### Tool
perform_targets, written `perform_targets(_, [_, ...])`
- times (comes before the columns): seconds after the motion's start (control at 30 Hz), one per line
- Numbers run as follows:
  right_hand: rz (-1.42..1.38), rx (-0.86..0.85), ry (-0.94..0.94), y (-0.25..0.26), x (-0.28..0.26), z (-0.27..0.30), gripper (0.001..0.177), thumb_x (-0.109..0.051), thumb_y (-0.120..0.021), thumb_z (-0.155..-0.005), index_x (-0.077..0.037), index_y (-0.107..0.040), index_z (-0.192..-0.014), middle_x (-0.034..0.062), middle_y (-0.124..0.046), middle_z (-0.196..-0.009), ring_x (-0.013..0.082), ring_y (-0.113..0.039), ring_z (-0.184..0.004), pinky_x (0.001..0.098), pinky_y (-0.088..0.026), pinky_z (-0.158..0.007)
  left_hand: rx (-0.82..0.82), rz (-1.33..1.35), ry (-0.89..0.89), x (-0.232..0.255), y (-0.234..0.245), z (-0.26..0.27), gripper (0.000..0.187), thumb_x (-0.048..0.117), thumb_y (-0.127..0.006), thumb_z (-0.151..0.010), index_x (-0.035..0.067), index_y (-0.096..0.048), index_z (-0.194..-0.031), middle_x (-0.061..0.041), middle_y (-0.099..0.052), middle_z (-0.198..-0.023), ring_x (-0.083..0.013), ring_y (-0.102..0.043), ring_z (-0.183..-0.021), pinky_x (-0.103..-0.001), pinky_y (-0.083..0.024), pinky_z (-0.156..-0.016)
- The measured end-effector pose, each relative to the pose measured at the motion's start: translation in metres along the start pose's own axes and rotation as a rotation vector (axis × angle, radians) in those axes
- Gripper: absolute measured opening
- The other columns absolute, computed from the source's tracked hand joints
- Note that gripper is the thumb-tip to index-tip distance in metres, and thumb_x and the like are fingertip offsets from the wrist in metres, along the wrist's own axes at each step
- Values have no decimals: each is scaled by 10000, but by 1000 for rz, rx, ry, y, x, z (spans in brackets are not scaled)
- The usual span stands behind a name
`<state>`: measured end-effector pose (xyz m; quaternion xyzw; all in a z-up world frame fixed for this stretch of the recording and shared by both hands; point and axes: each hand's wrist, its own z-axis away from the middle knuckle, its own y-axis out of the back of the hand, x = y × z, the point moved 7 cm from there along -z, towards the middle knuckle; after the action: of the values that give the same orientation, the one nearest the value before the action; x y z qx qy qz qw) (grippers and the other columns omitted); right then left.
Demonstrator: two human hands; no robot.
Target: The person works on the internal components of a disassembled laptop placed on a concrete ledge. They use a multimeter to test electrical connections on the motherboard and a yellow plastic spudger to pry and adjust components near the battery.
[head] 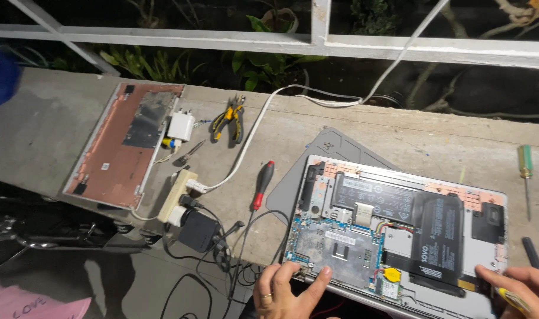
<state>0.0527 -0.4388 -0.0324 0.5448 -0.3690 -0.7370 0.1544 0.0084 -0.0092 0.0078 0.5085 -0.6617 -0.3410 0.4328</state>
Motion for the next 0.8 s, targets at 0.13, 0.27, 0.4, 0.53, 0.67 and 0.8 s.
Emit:
perform_targets(0.13, [40, -87, 78, 2, 33, -22, 716, 303, -573, -890, -58, -934, -1391, 146, -546, -1555, 307, -693, -792, 334, -511, -823, 11, 20, 6, 0, 4, -2, 751, 1013, -424, -1000, 576, -817, -1468, -7, -621, -1351, -314, -564, -1245, -548, -535, -952])
perform_targets(0.27, [246, 62, 363, 9, -10, 3, 683, 116, -501, -939, -205, -920, -1372, 201, -622, -1520, 271, -740, -1035, 349, -606, -881, -24, 2, 40, -3, -1, 0, 779, 1056, -481, -933, 598, -821, -1463, 32, -604, -1350, -291, -571, -1256, -526, -541, -966])
perform_targets(0.4, [269, 129, 235, 17, -53, 20, 778, 143, -546, -864, -318, -928, -1361, 55, -705, -1511, 203, -734, -1200, 327, -571, -853, -67, 24, 38, -2, -9, -1, 691, 998, -536, -953, 605, -844, -1430, 33, -588, -1362, -299, -550, -1253, -518, -549, -968])
perform_targets(0.53, [247, 121, 241, 16, -45, 18, 820, 191, -537, -861, -329, -920, -1367, 45, -694, -1508, 200, -729, -1299, 337, -595, -928, 175, -22, -12, 3, 3, -7, 753, 1007, -315, -991, 596, -832, -1353, 7, -665, -1289, -292, -621, -1216, -458, -603, -873])
perform_targets(0.67, [238, 87, 243, 13, -32, 11, 826, 199, -552, -858, -342, -919, -1362, 59, -685, -1510, 225, -725, -1324, 369, -620, -958, 102, -19, -16, -2, -7, 0, 744, 1007, -346, -983, 611, -798, -1422, 1, -639, -1344, -322, -583, -1242, -478, -602, -881])
perform_targets(0.8, [251, 77, 223, 12, -27, 10, 793, 143, -550, -891, -374, -912, -1371, 35, -677, -1527, 215, -730, -1301, 386, -623, -943, 108, -16, -26, -5, -9, 2, 737, 1014, -390, -961, 609, -799, -1422, -10, -630, -1351, -338, -590, -1253, -495, -611, -870])
